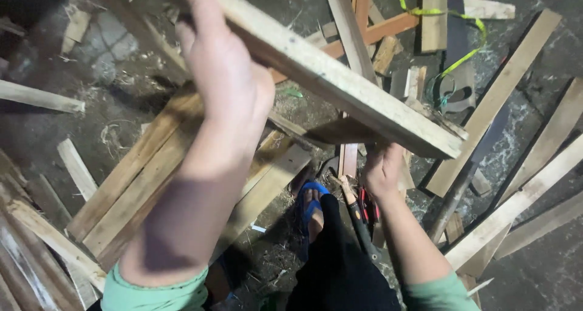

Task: Assembling and securing wooden planks together using a hammer, nails, and wood glue to build a structure.

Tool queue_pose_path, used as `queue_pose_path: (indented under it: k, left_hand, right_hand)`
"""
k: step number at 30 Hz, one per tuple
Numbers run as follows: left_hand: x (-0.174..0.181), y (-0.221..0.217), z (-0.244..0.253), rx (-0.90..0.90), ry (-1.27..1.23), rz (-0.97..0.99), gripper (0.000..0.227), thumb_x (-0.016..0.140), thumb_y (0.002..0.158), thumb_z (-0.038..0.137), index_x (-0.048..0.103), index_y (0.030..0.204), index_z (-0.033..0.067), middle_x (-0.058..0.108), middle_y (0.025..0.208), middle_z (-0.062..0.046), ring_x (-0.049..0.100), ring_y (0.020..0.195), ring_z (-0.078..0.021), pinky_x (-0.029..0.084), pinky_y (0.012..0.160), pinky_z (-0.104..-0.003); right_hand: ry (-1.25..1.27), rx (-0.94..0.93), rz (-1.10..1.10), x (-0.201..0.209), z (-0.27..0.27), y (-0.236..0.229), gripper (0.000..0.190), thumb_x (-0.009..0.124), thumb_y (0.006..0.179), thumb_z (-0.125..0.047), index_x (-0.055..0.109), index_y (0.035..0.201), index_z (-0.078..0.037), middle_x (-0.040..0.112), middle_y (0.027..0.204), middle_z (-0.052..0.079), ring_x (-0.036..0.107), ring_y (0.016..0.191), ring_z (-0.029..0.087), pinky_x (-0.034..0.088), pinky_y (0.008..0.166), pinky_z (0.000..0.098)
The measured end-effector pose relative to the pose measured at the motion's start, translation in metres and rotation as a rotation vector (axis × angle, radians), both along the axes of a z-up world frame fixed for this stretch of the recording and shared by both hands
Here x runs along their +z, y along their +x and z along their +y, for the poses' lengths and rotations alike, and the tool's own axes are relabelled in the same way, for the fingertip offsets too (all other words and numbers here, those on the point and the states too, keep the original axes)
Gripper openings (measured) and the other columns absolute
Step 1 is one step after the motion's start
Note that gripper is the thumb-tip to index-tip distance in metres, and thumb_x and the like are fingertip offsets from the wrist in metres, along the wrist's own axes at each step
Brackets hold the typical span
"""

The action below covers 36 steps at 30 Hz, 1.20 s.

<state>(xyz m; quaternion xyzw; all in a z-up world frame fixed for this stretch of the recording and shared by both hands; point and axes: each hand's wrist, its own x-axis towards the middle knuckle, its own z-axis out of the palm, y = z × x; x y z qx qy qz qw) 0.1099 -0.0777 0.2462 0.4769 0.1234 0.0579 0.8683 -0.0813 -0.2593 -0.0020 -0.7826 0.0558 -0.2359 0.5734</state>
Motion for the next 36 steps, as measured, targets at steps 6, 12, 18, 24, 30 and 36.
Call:
queue_pose_path:
  k: [6, 12, 18, 24, 30, 36]
  left_hand:
    - [0.012, -0.037, 0.075, -0.148, 0.101, -0.111, 0.119, 0.07, 0.09, 0.045, -0.014, 0.151, -0.0137, 0.003, 0.161, -0.04, 0.008, 0.153, -0.0467, 0.016, 0.123, -0.061]
    - [0.061, -0.126, 0.155, -0.035, 1.718, -0.784, 0.026, 0.082, 0.091, 0.005, 0.075, 0.112, -0.0068, 0.055, 0.111, -0.021, 0.054, 0.095, -0.0306, 0.047, 0.08, -0.039]
    - [0.033, -0.111, 0.111, -0.154, 1.8, -0.926, 0.064, 0.042, 0.101, 0.066, 0.06, 0.135, 0.0146, 0.046, 0.143, -0.013, 0.043, 0.134, -0.0368, 0.033, 0.115, -0.066]
    - [0.053, -0.089, 0.092, -0.274, 1.821, -0.945, 0.088, 0.022, 0.097, 0.075, 0.067, 0.126, 0.0049, 0.076, 0.114, -0.013, 0.061, 0.125, -0.0364, 0.036, 0.113, -0.05]
    - [0.04, -0.082, 0.119, -0.183, 1.634, -1.031, 0.067, 0.051, 0.093, 0.078, 0.057, 0.077, 0.0127, 0.059, 0.059, -0.006, 0.069, 0.059, -0.0288, 0.053, 0.054, -0.038]
    - [0.018, -0.093, 0.124, 0.157, 1.561, -1.194, 0.061, 0.069, 0.079, 0.077, 0.056, 0.07, 0.0181, 0.053, 0.057, 0.001, 0.067, 0.057, -0.0203, 0.057, 0.057, -0.031]
  right_hand:
    - [0.101, -0.234, -0.239, 0.044, 0.028, 0.032, 0.032, 0.048, 0.111, -0.023, 0.058, 0.115, 0.008, 0.061, 0.102, 0.015, 0.056, 0.089, 0.021, 0.049, 0.085, 0.0331]
    - [0.454, -0.138, -0.205, 0.08, 0.035, 0.039, 0.036, 0.044, 0.112, -0.041, 0.052, 0.108, -0.007, 0.047, 0.08, -0.006, 0.038, 0.069, 0.003, 0.033, 0.066, 0.0195]
    - [0.299, -0.067, -0.334, 0.116, 0.051, 0.033, 0.039, 0.039, 0.115, -0.031, 0.05, 0.133, 0.003, 0.058, 0.119, 0.013, 0.053, 0.103, 0.018, 0.044, 0.097, 0.0311]
    - [0.246, -0.081, -0.264, 0.133, 0.062, 0.028, 0.035, 0.044, 0.113, -0.037, 0.053, 0.102, -0.004, 0.044, 0.069, -0.005, 0.036, 0.061, 0.006, 0.032, 0.059, 0.0211]
    - [0.186, -0.139, -0.394, 0.133, 0.069, 0.039, 0.046, 0.043, 0.111, -0.04, 0.062, 0.089, -0.004, 0.061, 0.064, 0.01, 0.06, 0.055, 0.016, 0.053, 0.057, 0.0316]
    - [0.13, -0.206, -0.547, 0.063, 0.054, 0.063, 0.048, 0.06, 0.109, -0.047, 0.068, 0.088, -0.004, 0.066, 0.073, 0.012, 0.058, 0.071, 0.014, 0.045, 0.061, 0.0318]
